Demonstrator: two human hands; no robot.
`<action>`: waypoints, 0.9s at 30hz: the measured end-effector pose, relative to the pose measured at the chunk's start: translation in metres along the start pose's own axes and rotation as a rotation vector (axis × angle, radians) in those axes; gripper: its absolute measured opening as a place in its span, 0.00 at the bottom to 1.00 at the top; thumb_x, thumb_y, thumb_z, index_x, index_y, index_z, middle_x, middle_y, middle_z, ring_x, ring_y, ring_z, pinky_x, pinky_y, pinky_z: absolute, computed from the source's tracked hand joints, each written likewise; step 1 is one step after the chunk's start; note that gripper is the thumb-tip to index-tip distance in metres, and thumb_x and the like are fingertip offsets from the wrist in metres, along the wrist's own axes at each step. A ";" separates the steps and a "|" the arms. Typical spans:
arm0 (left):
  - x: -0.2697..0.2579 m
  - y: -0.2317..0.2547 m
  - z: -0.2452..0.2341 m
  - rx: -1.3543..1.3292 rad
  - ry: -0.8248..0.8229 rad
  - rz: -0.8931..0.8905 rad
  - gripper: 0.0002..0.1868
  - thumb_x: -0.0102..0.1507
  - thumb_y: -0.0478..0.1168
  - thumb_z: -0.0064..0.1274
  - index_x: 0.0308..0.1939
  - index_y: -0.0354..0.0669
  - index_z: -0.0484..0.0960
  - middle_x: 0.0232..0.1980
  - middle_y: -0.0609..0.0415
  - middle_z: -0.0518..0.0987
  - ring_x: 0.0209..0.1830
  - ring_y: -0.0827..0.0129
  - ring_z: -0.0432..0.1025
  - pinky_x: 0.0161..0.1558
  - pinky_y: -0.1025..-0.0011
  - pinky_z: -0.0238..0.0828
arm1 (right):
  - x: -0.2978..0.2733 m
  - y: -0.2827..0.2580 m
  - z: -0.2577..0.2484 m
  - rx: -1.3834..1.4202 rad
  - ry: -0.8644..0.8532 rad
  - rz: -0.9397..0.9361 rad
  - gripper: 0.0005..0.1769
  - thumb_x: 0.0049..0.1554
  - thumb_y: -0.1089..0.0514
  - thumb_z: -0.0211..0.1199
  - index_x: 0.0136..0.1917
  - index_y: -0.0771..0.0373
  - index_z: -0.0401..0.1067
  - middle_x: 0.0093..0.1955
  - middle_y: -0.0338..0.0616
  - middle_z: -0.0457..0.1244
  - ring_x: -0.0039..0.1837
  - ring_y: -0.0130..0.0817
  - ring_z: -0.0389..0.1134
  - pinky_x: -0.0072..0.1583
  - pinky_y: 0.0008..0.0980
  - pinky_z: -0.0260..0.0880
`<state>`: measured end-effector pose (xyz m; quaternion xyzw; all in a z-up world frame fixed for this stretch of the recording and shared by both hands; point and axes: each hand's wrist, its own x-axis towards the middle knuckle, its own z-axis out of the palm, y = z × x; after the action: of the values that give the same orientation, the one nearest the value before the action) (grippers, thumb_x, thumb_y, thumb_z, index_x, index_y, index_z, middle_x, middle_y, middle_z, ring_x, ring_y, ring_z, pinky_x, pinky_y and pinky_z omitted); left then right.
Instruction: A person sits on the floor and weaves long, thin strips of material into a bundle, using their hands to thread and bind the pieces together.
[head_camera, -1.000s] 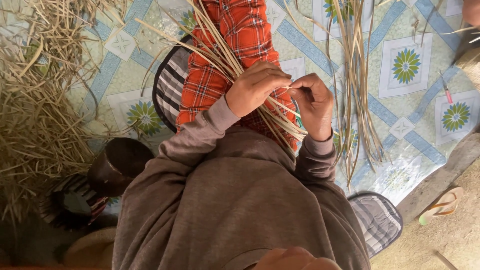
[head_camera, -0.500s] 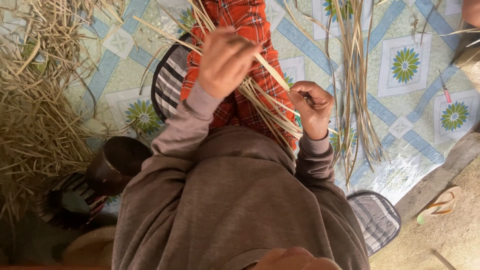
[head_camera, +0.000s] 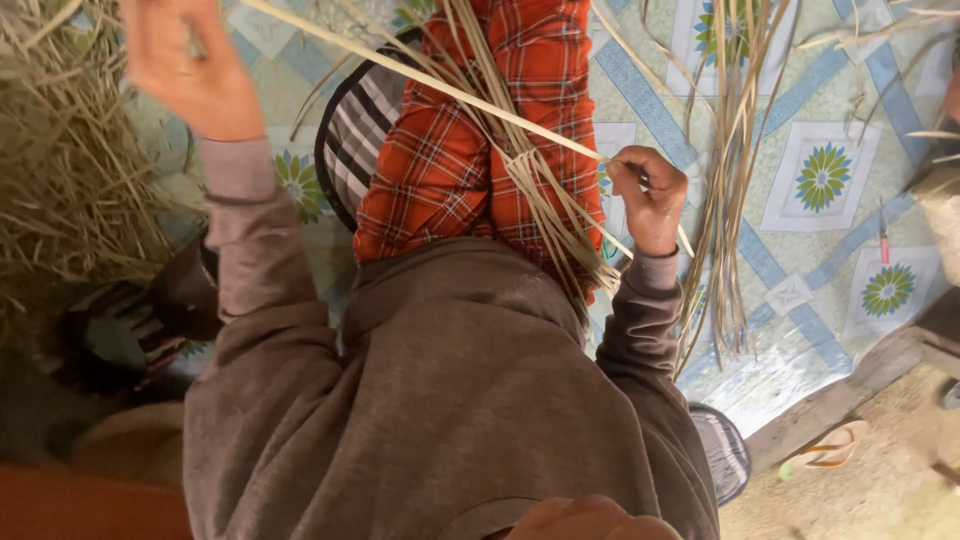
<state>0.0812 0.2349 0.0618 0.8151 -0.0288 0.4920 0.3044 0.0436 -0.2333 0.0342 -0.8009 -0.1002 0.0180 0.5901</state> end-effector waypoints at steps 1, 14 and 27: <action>0.000 -0.014 -0.013 0.103 0.024 0.031 0.09 0.65 0.28 0.57 0.48 0.39 0.85 0.44 0.50 0.82 0.33 0.62 0.72 0.33 0.64 0.73 | 0.000 0.004 -0.001 0.028 -0.003 0.032 0.08 0.58 0.77 0.62 0.50 0.71 0.73 0.38 0.44 0.64 0.36 0.27 0.61 0.42 0.23 0.61; -0.071 0.056 0.042 -0.007 -0.362 -0.114 0.21 0.74 0.55 0.44 0.56 0.56 0.91 0.75 0.57 0.60 0.75 0.55 0.57 0.75 0.48 0.51 | 0.015 -0.043 0.036 -0.037 -0.191 0.051 0.06 0.57 0.74 0.64 0.48 0.69 0.74 0.39 0.42 0.64 0.40 0.28 0.57 0.46 0.26 0.59; -0.081 0.159 0.084 -0.368 -0.707 -0.128 0.08 0.63 0.41 0.66 0.29 0.54 0.85 0.39 0.69 0.82 0.49 0.70 0.68 0.64 0.53 0.46 | 0.015 -0.043 0.047 -0.024 -0.206 0.056 0.08 0.57 0.75 0.66 0.51 0.71 0.74 0.39 0.43 0.62 0.39 0.27 0.57 0.44 0.25 0.59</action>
<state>0.0506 0.0414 0.0421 0.8662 -0.1683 0.1482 0.4467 0.0455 -0.1740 0.0617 -0.8044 -0.1381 0.1155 0.5662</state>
